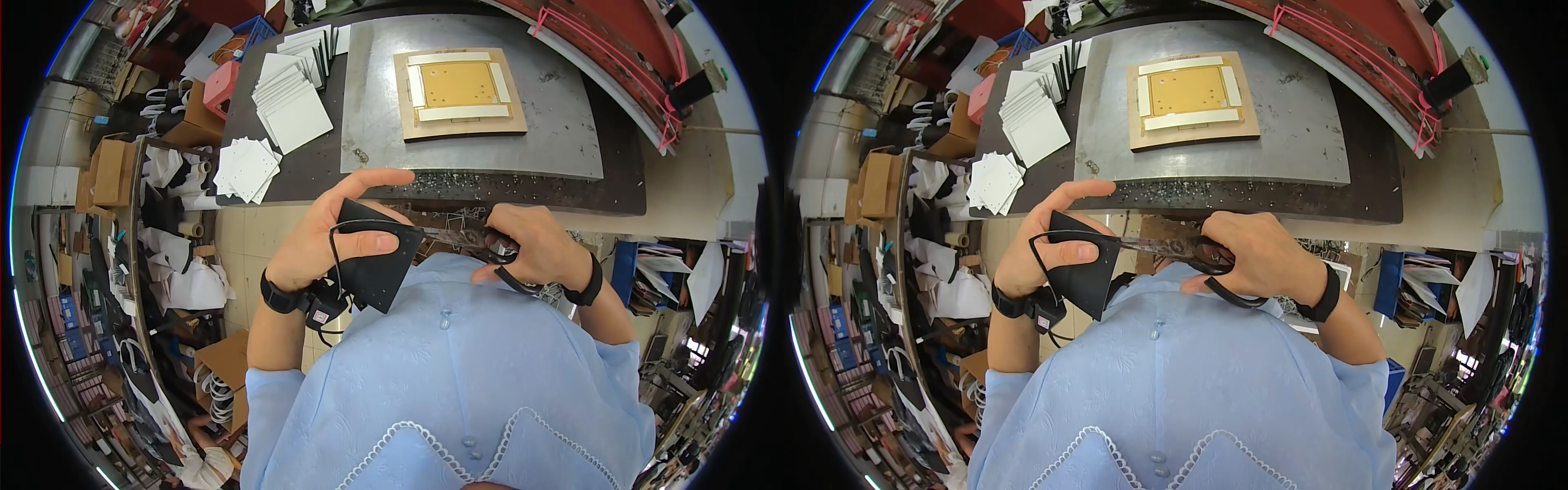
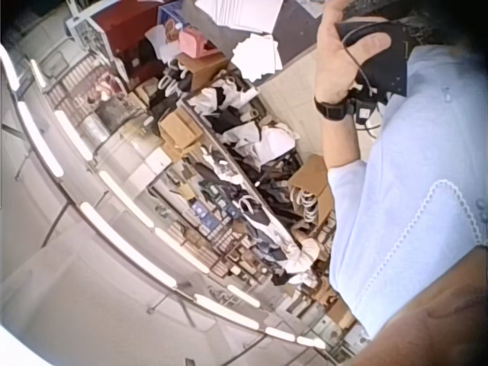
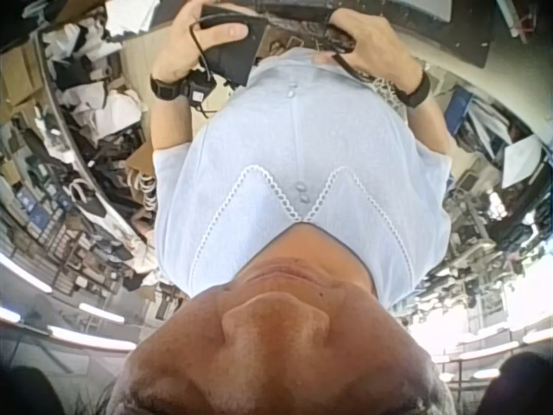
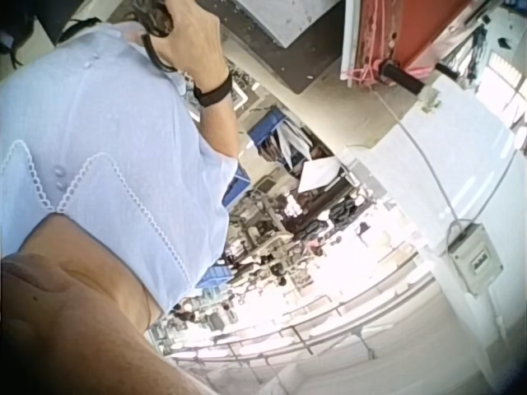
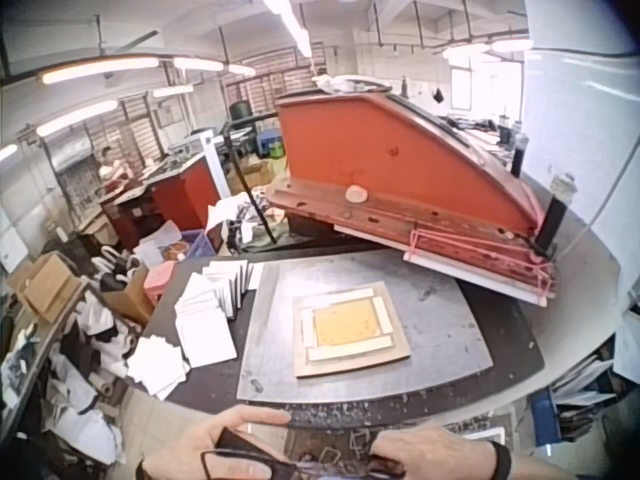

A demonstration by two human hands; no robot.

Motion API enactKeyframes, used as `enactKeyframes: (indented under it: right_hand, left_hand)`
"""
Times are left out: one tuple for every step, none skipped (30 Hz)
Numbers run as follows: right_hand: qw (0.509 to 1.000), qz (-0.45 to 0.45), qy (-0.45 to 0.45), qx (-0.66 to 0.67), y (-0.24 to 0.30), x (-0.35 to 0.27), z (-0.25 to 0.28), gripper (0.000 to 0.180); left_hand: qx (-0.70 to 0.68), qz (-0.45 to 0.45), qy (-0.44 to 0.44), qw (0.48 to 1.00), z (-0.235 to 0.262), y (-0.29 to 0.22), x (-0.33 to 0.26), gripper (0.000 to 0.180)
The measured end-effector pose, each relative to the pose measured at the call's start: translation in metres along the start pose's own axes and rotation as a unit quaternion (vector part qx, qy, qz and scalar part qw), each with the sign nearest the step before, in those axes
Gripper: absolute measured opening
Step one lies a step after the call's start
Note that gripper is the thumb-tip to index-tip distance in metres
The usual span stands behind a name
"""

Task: The recorder is using a clicker press (die cutting machine) to cut small rectangular pieces of white material, likely leather or synthetic, using a metal die.

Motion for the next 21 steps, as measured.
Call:
enactKeyframes:
  right_hand:
    - [1.000,0.002,0.004,0.027,-0.001,-0.001,-0.002,0.060]
    - [0.999,0.000,0.006,0.046,-0.002,-0.001,-0.004,0.060]
    - [0.998,-0.002,0.008,0.065,-0.002,-0.002,-0.006,0.061]
    - [0.996,-0.004,0.010,0.084,-0.002,-0.002,-0.007,0.062]
    - [0.995,-0.010,0.022,0.094,-0.003,-0.002,-0.009,0.062]
    - [0.994,-0.016,0.035,0.105,-0.004,-0.003,-0.011,0.062]
    - [0.992,-0.022,0.048,0.115,-0.004,-0.003,-0.013,0.062]
    - [0.990,-0.027,0.052,0.130,-0.004,-0.003,-0.014,0.062]
    - [0.987,-0.032,0.057,0.144,-0.004,-0.004,-0.015,0.062]
    - [0.985,-0.036,0.061,0.159,-0.004,-0.004,-0.017,0.062]
    - [0.982,-0.045,0.066,0.169,-0.005,-0.005,-0.018,0.061]
    - [0.980,-0.054,0.071,0.179,-0.007,-0.006,-0.020,0.061]
    - [0.977,-0.063,0.075,0.190,-0.008,-0.007,-0.021,0.061]
    - [0.977,-0.059,0.075,0.192,-0.008,-0.007,-0.021,0.061]
    - [0.976,-0.055,0.076,0.194,-0.008,-0.007,-0.021,0.061]
    - [0.976,-0.051,0.076,0.197,-0.008,-0.007,-0.022,0.061]
    - [0.976,-0.051,0.075,0.196,-0.010,-0.007,-0.022,0.061]
    - [0.976,-0.052,0.074,0.196,-0.012,-0.007,-0.023,0.061]
    - [0.977,-0.052,0.073,0.195,-0.013,-0.007,-0.023,0.061]
    - [0.977,-0.052,0.071,0.192,-0.014,-0.006,-0.023,0.061]
    - [0.978,-0.052,0.069,0.188,-0.014,-0.005,-0.024,0.060]
  left_hand:
    - [-0.002,-0.002,0.001,1.000,-0.001,0.000,0.000,0.071]
    - [-0.006,-0.003,0.001,1.000,-0.002,0.000,0.001,0.071]
    - [-0.008,-0.005,0.003,1.000,-0.003,0.000,0.002,0.071]
    - [-0.010,-0.007,0.004,1.000,-0.004,0.000,0.003,0.071]
    - [-0.013,-0.010,0.006,1.000,-0.005,0.000,0.004,0.071]
    - [-0.006,-0.010,0.007,1.000,-0.006,0.000,0.005,0.071]
    - [0.001,-0.010,0.009,1.000,-0.006,0.000,0.006,0.071]
    - [0.007,-0.010,0.011,1.000,-0.007,-0.001,0.007,0.071]
    - [0.007,-0.008,0.013,1.000,-0.008,-0.001,0.007,0.071]
    - [0.006,-0.007,0.016,1.000,-0.009,-0.002,0.007,0.071]
    - [0.006,-0.006,0.019,1.000,-0.010,-0.002,0.007,0.071]
    - [0.005,-0.006,0.021,1.000,-0.010,-0.002,0.007,0.071]
    - [0.005,-0.006,0.022,1.000,-0.010,-0.002,0.008,0.071]
    - [0.006,-0.006,0.023,1.000,-0.011,-0.002,0.008,0.071]
    - [0.003,-0.010,0.024,1.000,-0.010,-0.002,0.008,0.071]
    - [0.000,-0.014,0.024,1.000,-0.010,-0.001,0.008,0.072]
    - [-0.003,-0.018,0.024,1.000,-0.010,-0.001,0.008,0.072]
    - [-0.001,-0.025,0.017,1.000,-0.008,-0.001,0.009,0.071]
    - [0.000,-0.033,0.010,0.999,-0.007,-0.001,0.009,0.071]
    - [0.002,-0.040,0.003,0.999,-0.006,-0.002,0.010,0.071]
    - [-0.001,-0.040,0.003,0.999,-0.006,-0.002,0.010,0.070]
Point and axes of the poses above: each hand's wrist, its own x-axis towards the middle knuckle, its own z-axis out of the back of the hand, y = z × x, the point moved 10 cm from there along x, towards the middle knuckle, and after that the axes turned 3 degrees about x, right-handed, at the moved point
